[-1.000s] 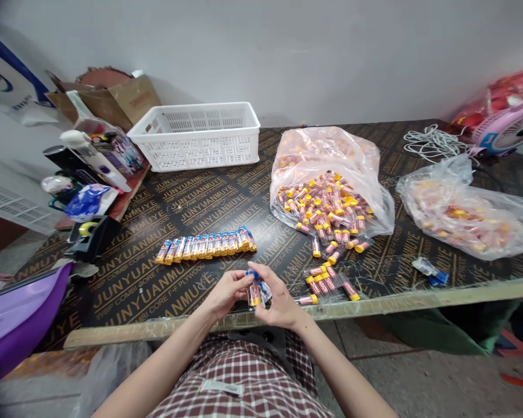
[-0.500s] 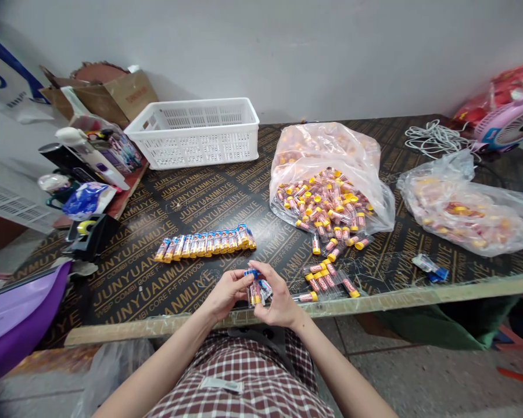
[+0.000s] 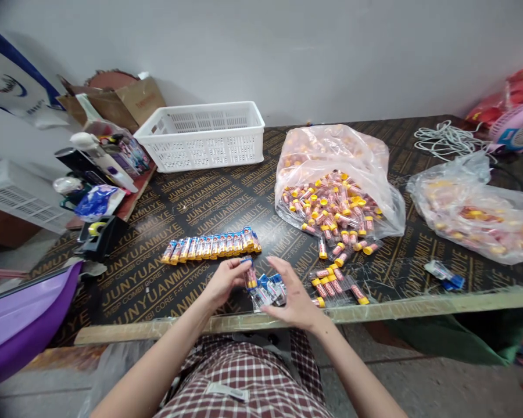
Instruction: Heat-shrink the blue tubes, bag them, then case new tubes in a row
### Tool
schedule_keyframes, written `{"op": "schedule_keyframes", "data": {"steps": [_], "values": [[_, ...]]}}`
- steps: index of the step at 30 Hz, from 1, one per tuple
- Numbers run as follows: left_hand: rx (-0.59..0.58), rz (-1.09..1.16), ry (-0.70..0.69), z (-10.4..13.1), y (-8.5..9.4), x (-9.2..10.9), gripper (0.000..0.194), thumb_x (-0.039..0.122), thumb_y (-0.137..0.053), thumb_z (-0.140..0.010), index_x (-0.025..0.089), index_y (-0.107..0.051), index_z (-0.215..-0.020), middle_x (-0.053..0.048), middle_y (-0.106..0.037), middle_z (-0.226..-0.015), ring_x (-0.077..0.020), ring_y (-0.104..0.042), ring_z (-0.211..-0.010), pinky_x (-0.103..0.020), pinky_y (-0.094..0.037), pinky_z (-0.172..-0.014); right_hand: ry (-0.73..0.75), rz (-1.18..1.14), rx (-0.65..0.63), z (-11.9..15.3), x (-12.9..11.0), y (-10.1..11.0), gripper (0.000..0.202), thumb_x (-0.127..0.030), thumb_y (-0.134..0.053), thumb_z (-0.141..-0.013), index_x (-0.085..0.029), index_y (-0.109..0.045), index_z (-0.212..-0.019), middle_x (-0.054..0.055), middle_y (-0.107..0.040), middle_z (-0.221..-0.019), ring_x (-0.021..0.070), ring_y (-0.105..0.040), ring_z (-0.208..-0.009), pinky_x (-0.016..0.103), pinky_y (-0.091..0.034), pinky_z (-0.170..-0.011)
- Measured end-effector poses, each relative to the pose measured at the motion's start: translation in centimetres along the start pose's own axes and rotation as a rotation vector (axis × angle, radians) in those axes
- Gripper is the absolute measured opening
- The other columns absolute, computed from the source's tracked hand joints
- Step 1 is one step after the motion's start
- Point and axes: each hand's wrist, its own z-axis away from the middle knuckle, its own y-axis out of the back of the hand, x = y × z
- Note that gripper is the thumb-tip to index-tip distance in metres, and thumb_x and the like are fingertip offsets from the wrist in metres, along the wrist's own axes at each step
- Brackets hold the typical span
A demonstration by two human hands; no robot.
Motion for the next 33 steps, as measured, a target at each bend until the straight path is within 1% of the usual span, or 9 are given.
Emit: {"op": "schedule_keyframes", "data": {"steps": [4,7,10,15,20,24,26,30,33], "values": [[0.233,-0.314,-0.153,-4.3,2.8,2.5,0.039,0.047,-0.071,-0.06,0.012,-0.063,-0.076,0.0,-0.06,-0.058,-0.0112,-0.055,-0.051,-0.023,-0.044,-0.052,-0.203,0.261,-0.155,1.6,2.8,3.2,0.037,-0.027,-0.059,-0.076,-0.021,-0.054,-0.112,0.008,-0.055,-0.106,0.0233,-0.051,-0.101,0.038,-0.041,-0.088],[0.39,-0.641,-0.264,-7.4,4.0,3.8,0.04,0.044,-0.072,-0.059,0.015,-0.061,-0.084,0.003,-0.056,-0.051,-0.0125,-0.054,-0.049,-0.024,-0.041,-0.052,-0.287,0.449,-0.309,3.1,4.7,4.5,0.013,-0.024,-0.058,-0.075,-0.019,-0.064,-0.085,0.007,-0.057,-0.086,0.0234,-0.053,-0.086,0.036,-0.042,-0.076],[0.483,-0.912,-0.342,-9.3,4.1,4.1,0.036,0.044,-0.072,-0.059,0.017,-0.061,-0.08,0.002,-0.057,-0.053,-0.0148,-0.056,-0.056,-0.025,-0.04,-0.058,-0.316,0.548,-0.339,4.2,5.7,4.6,0.012,-0.026,-0.055,-0.078,-0.019,-0.065,-0.078,0.007,-0.057,-0.081,0.0232,-0.053,-0.082,0.035,-0.039,-0.074],[0.517,-1.064,-0.334,-10.4,4.0,3.7,0.037,0.047,-0.071,-0.06,0.017,-0.062,-0.079,-0.002,-0.06,-0.059,-0.0182,-0.057,-0.064,-0.026,-0.037,-0.062,-0.306,0.536,-0.292,4.7,6.2,4.0,0.013,-0.028,-0.055,-0.079,-0.022,-0.062,-0.07,0.006,-0.057,-0.079,0.0223,-0.052,-0.08,0.034,-0.037,-0.072],[0.549,-1.1,-0.345,-9.4,3.5,4.4,0.044,0.053,-0.066,-0.065,0.016,-0.062,-0.089,-0.005,-0.062,-0.064,-0.0189,-0.058,-0.068,-0.025,-0.035,-0.063,-0.277,0.331,-0.127,3.6,5.6,3.5,0.017,-0.031,-0.047,-0.085,-0.022,-0.055,-0.074,0.004,-0.058,-0.079,0.0206,-0.052,-0.075,0.033,-0.04,-0.068],[0.584,-1.099,-0.413,-6.6,2.8,4.2,0.041,0.056,-0.053,-0.075,0.019,-0.064,-0.086,-0.003,-0.06,-0.062,-0.0161,-0.055,-0.062,-0.024,-0.033,-0.061,-0.318,0.02,0.076,1.2,5.1,2.3,0.021,-0.041,-0.042,-0.087,-0.023,-0.053,-0.084,0.002,-0.06,-0.079,0.0188,-0.055,-0.073,0.032,-0.043,-0.069],[0.479,-1.064,-0.401,-4.8,2.5,2.6,0.037,0.053,-0.05,-0.078,0.019,-0.066,-0.074,-0.002,-0.06,-0.06,-0.0147,-0.053,-0.058,-0.024,-0.032,-0.059,-0.369,-0.144,0.217,-0.7,5.3,1.3,0.026,-0.046,-0.046,-0.084,-0.022,-0.054,-0.093,0.002,-0.06,-0.08,0.0184,-0.056,-0.072,0.032,-0.045,-0.068],[0.188,-1.085,-0.175,-1.5,2.2,-2.2,0.023,0.043,-0.066,-0.067,0.02,-0.066,-0.063,-0.001,-0.061,-0.059,-0.0151,-0.052,-0.057,-0.024,-0.03,-0.056,-0.525,-0.578,0.406,-4.8,6.5,-1.0,0.043,-0.053,-0.059,-0.072,-0.019,-0.057,-0.098,0.001,-0.058,-0.071,0.017,-0.057,-0.065,0.03,-0.046,-0.061],[0.207,-1.127,-0.152,-0.3,2.0,-4.8,0.016,0.034,-0.071,-0.061,0.02,-0.064,-0.064,0.0,-0.062,-0.065,-0.015,-0.052,-0.061,-0.024,-0.029,-0.057,-0.569,-0.715,0.443,-7.5,7.0,-2.6,0.043,-0.057,-0.06,-0.068,-0.02,-0.055,-0.089,0.002,-0.06,-0.079,0.0167,-0.06,-0.074,0.029,-0.048,-0.066]]}}
